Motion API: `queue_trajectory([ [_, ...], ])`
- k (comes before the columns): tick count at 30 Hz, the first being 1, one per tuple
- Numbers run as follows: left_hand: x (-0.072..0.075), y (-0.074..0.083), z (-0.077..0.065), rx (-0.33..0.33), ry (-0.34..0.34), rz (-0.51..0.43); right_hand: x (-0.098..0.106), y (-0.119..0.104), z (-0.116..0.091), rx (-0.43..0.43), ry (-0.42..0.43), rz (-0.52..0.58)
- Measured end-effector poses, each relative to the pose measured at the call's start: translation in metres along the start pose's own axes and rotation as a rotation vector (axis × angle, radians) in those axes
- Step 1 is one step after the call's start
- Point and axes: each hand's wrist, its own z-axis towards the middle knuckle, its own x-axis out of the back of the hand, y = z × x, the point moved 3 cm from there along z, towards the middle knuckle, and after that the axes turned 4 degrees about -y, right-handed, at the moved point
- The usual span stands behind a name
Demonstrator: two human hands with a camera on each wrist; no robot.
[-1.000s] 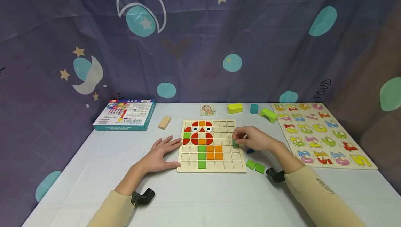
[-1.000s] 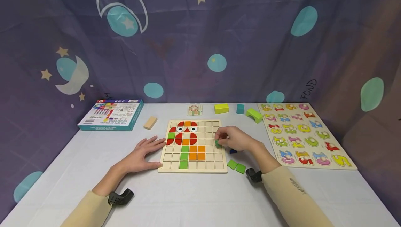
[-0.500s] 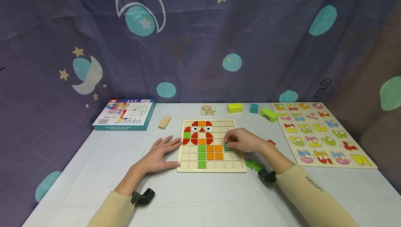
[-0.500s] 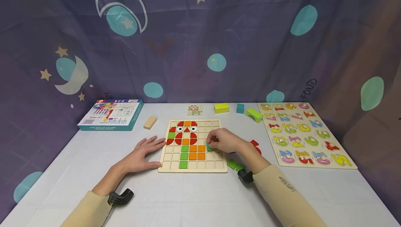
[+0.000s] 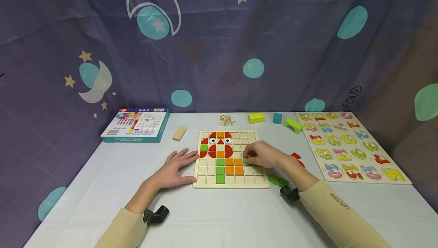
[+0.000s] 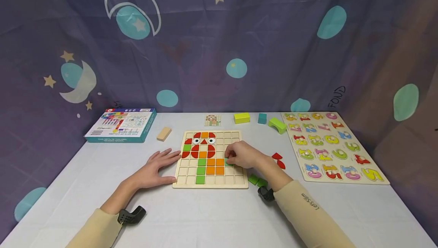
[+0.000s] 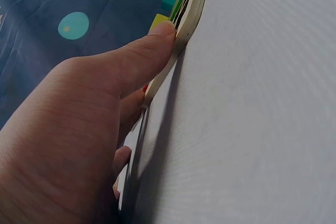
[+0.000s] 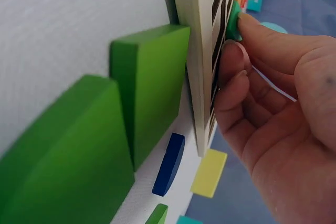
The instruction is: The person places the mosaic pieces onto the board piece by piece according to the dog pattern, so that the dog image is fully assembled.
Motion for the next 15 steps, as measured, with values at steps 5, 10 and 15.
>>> queue_trajectory([
  [5, -0.0006, -0.0010, 0.0003, 0.004, 0.000, 0.001, -0.0005, -0.0006, -0.0007, 0.008, 0.002, -0.012],
  [10, -0.0007, -0.0007, 0.0003, 0.007, -0.005, 0.002, -0.0008, -0.0024, -0.0016, 0.040, 0.011, -0.025],
  [15, -0.0003, -0.0002, 0.0004, 0.005, -0.004, 0.000, -0.0017, -0.0028, -0.0013, 0.020, 0.014, -0.029],
])
